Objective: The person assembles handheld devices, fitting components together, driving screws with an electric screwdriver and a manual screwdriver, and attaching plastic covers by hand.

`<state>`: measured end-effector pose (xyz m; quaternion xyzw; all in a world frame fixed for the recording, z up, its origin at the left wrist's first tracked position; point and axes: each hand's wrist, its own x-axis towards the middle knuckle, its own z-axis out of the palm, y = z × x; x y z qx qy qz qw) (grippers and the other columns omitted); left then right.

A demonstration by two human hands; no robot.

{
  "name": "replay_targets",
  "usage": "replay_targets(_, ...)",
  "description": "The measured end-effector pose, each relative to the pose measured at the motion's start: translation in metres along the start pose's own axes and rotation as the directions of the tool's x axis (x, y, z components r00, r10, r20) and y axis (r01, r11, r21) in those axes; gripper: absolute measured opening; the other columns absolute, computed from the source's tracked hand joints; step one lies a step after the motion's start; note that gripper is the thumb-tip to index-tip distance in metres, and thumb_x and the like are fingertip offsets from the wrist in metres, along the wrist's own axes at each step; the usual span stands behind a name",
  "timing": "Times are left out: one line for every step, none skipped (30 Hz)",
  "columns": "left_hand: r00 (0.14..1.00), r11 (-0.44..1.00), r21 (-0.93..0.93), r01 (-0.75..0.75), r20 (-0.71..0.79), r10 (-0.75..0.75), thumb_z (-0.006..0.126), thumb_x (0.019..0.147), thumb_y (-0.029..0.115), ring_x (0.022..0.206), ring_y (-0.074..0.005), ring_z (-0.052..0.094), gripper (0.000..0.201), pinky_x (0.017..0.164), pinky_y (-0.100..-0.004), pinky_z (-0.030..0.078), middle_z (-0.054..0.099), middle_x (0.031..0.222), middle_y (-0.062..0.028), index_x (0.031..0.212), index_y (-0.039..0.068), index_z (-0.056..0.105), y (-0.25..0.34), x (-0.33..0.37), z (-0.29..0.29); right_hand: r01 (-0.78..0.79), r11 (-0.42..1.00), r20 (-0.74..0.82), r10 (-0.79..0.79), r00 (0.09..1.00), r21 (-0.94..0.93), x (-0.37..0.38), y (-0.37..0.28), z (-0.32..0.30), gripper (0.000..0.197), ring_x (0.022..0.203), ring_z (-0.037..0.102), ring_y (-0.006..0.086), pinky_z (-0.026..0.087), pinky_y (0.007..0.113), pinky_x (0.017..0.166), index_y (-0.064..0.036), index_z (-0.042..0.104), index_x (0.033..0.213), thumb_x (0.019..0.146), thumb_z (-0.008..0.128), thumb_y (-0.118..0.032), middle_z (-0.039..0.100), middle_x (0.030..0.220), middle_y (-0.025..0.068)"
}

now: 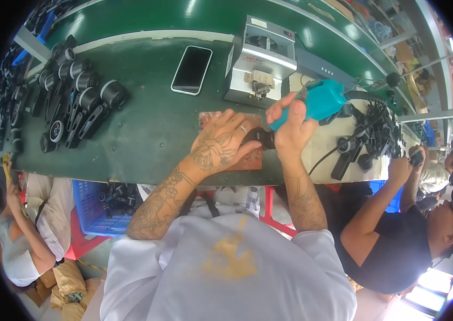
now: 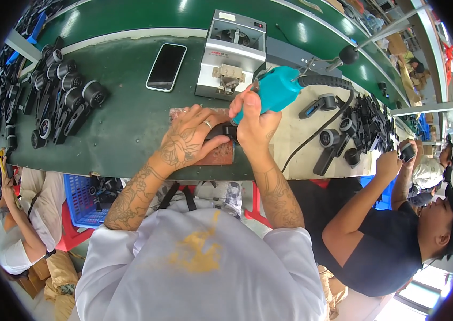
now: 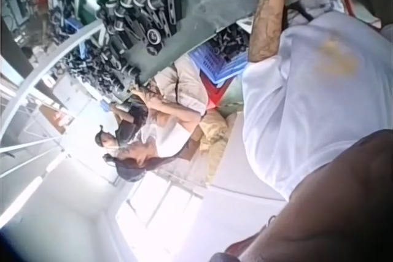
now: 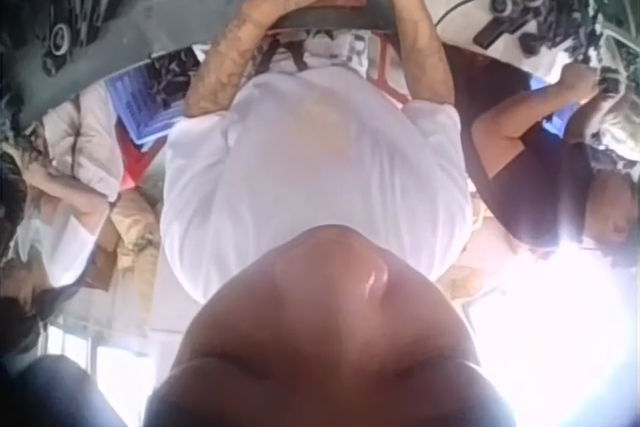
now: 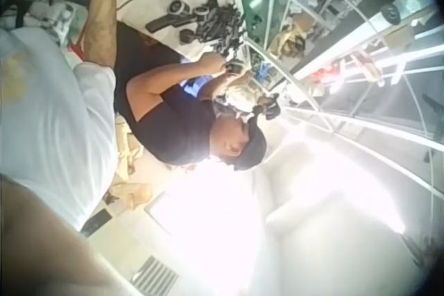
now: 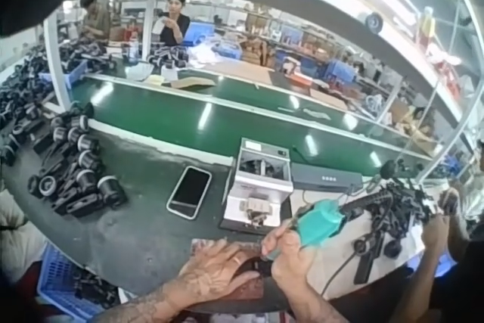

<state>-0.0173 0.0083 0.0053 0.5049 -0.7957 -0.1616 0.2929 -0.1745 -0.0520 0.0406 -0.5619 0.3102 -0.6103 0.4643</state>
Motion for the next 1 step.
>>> replay_targets(1.000, 1.000, 0.000, 0.000, -0.003, 0.000, 0.064, 0.096, 0.043, 0.115, -0.0328, 0.056, 0.046, 0.104, -0.0495, 0.045, 0.061, 0.124, -0.0126, 0.124, 0.006, 0.064, -0.0001, 0.0000, -0.0005, -0.013, 1.000, -0.002, 0.013, 1.000, -0.011, 0.0004, -0.0007, 0.0001, 0.046, 0.061, 0.056, 0.0197, 0.047, 0.033, 0.057, -0.0005, 0.053, 0.097, 0.103, 0.061, -0.046, 0.056, 0.071, 0.0090)
